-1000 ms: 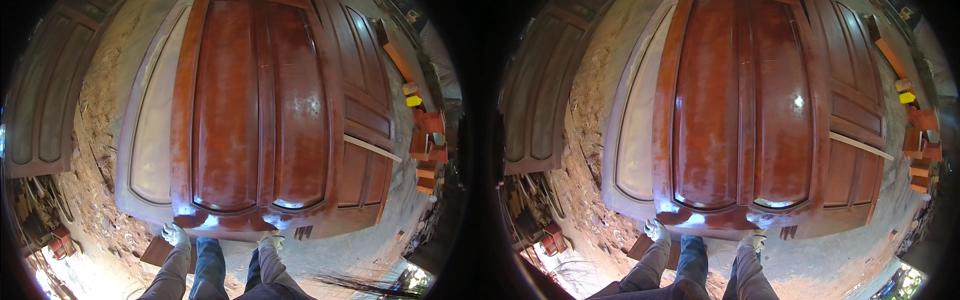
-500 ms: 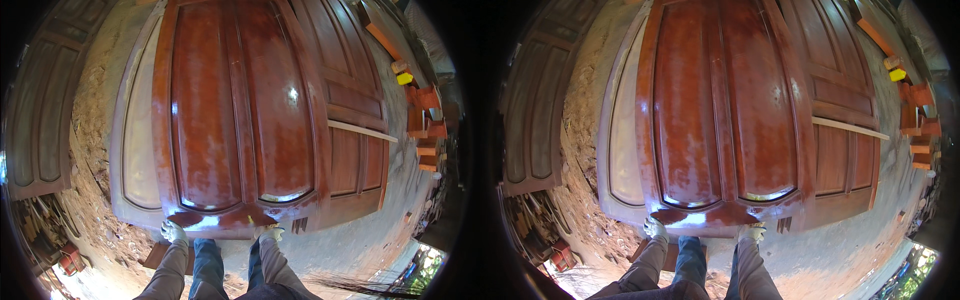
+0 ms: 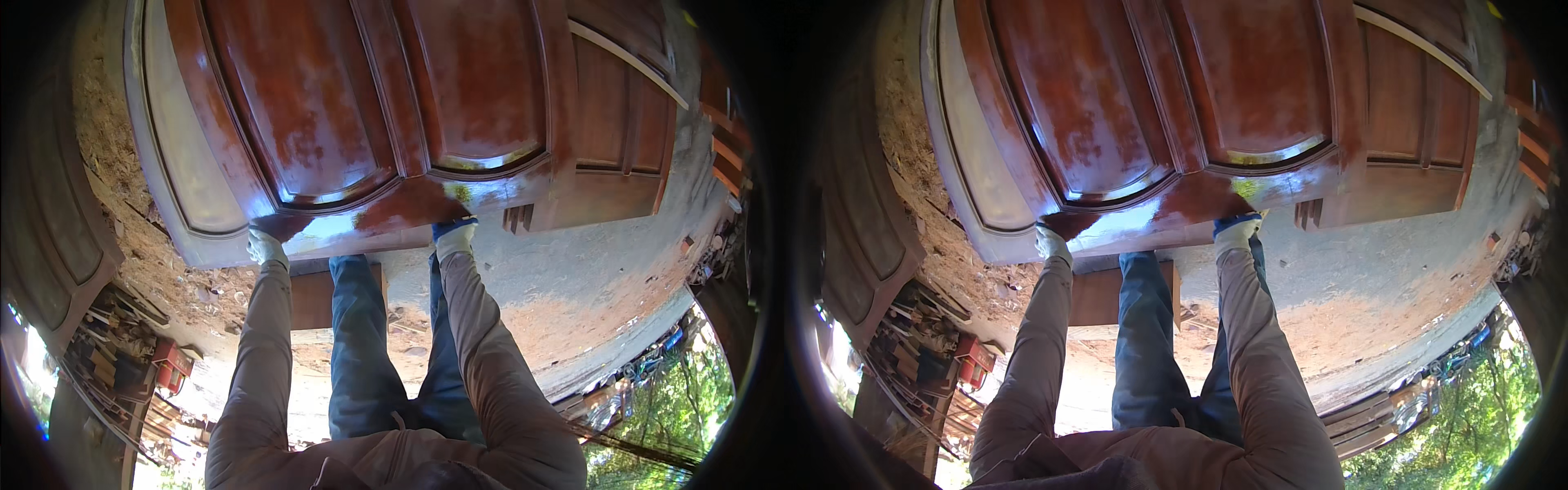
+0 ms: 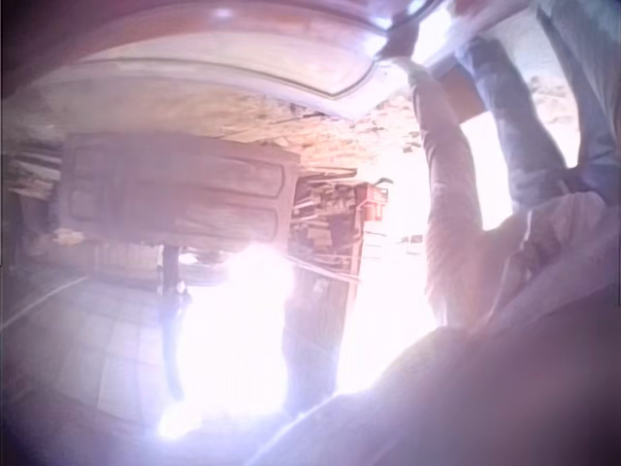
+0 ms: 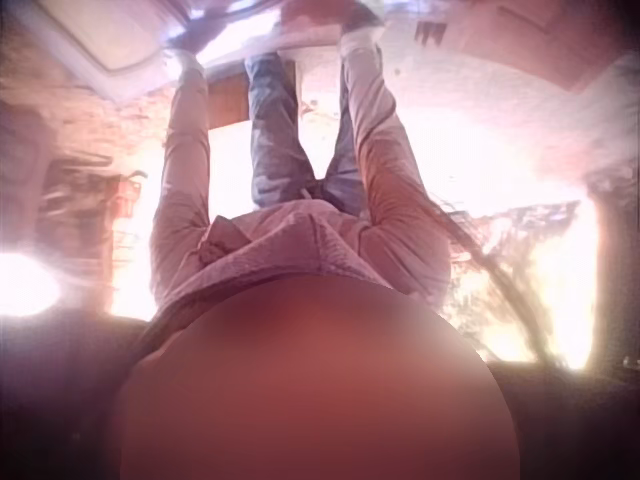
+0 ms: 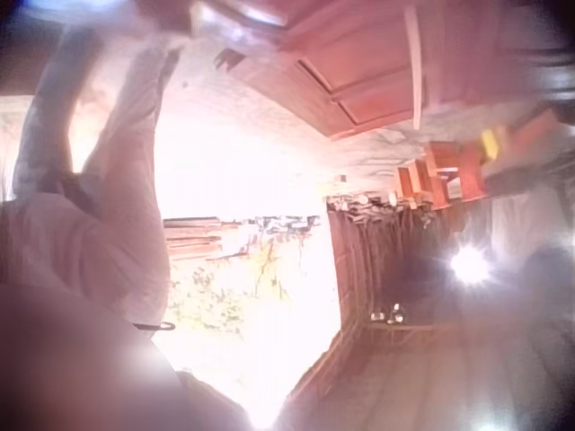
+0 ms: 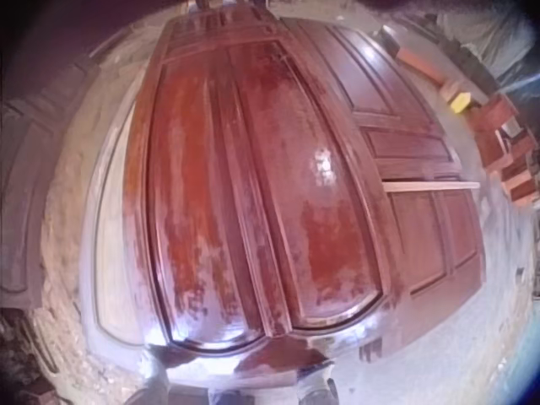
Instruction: The person moves a wooden door in a workshop, then uses a spray gun to apply finish to two large wooden doors lying flat on the floor. The person walks around the doors to cover different sections while spraying.
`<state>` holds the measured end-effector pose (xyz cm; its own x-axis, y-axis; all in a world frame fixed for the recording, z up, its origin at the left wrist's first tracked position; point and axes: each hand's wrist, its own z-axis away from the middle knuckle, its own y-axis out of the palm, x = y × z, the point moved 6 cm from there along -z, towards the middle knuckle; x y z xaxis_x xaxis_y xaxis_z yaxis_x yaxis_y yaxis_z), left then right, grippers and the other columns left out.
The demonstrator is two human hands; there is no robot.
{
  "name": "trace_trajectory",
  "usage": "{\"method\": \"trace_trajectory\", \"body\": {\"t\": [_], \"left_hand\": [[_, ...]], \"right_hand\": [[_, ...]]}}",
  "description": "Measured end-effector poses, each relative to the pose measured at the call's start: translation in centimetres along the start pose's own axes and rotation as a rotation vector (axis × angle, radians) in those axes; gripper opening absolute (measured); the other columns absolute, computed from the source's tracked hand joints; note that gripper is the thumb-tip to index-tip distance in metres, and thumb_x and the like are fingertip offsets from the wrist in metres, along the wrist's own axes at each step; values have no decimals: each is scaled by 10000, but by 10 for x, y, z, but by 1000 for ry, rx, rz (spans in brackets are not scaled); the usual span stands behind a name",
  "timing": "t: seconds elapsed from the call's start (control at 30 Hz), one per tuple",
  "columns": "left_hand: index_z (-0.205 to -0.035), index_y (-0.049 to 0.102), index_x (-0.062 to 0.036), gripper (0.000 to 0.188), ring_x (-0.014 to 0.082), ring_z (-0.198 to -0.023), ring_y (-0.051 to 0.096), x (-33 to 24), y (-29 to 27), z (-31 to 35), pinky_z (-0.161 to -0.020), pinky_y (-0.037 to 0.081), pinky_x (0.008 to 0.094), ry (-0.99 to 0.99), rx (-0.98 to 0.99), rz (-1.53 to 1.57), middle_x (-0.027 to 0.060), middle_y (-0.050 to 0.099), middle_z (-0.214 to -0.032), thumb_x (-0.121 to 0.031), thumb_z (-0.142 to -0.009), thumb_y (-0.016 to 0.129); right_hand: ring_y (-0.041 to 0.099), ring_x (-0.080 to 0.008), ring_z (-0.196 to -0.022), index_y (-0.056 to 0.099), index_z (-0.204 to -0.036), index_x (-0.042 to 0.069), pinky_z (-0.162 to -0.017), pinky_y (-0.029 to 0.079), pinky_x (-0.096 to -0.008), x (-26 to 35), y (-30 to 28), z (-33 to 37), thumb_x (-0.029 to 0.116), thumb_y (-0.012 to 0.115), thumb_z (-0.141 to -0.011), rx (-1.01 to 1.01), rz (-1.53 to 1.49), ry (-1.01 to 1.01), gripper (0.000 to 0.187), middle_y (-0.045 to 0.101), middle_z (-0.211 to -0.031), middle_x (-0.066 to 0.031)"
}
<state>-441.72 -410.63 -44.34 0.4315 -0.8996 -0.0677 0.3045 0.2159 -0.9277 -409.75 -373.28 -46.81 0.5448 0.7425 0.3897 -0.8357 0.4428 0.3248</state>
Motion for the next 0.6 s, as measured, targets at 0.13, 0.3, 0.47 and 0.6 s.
{"method": "trace_trajectory", "body": {"t": [0.13,0.3,0.47,0.6], "left_hand": [[-1311,497,-52,603,360,-1189,493,-3,28,-23,-1007,390,423,-6,-52,396,200,531,-1285,-500,-968,286],[-1264,533,4,620,361,-1172,521,-6,30,-28,-998,411,387,-30,-94,460,209,557,-1254,-499,-968,325],[-1249,549,10,621,288,-1062,580,25,31,-63,-928,448,363,10,3,589,179,606,-1195,-512,-960,378],[-1209,581,2,634,241,-954,590,-12,34,-68,-876,465,355,40,131,512,164,639,-1096,-546,-939,414]], "right_hand": [[352,-282,-1321,422,-1365,175,-1107,241,-431,-18,10,9,527,351,-892,-1,-193,52,594,411,-1422,-96],[429,-285,-1249,495,-1301,134,-1096,262,-447,-70,-70,-22,533,345,-889,-18,-268,207,593,486,-1352,-95],[425,-290,-1251,485,-1304,107,-1088,289,-445,-92,-58,-42,438,354,-919,104,-303,287,524,487,-1344,-89],[566,-239,-1082,591,-1156,128,-938,433,-390,-64,-77,-50,370,393,-922,253,945,-422,391,607,-1179,-78]]}}
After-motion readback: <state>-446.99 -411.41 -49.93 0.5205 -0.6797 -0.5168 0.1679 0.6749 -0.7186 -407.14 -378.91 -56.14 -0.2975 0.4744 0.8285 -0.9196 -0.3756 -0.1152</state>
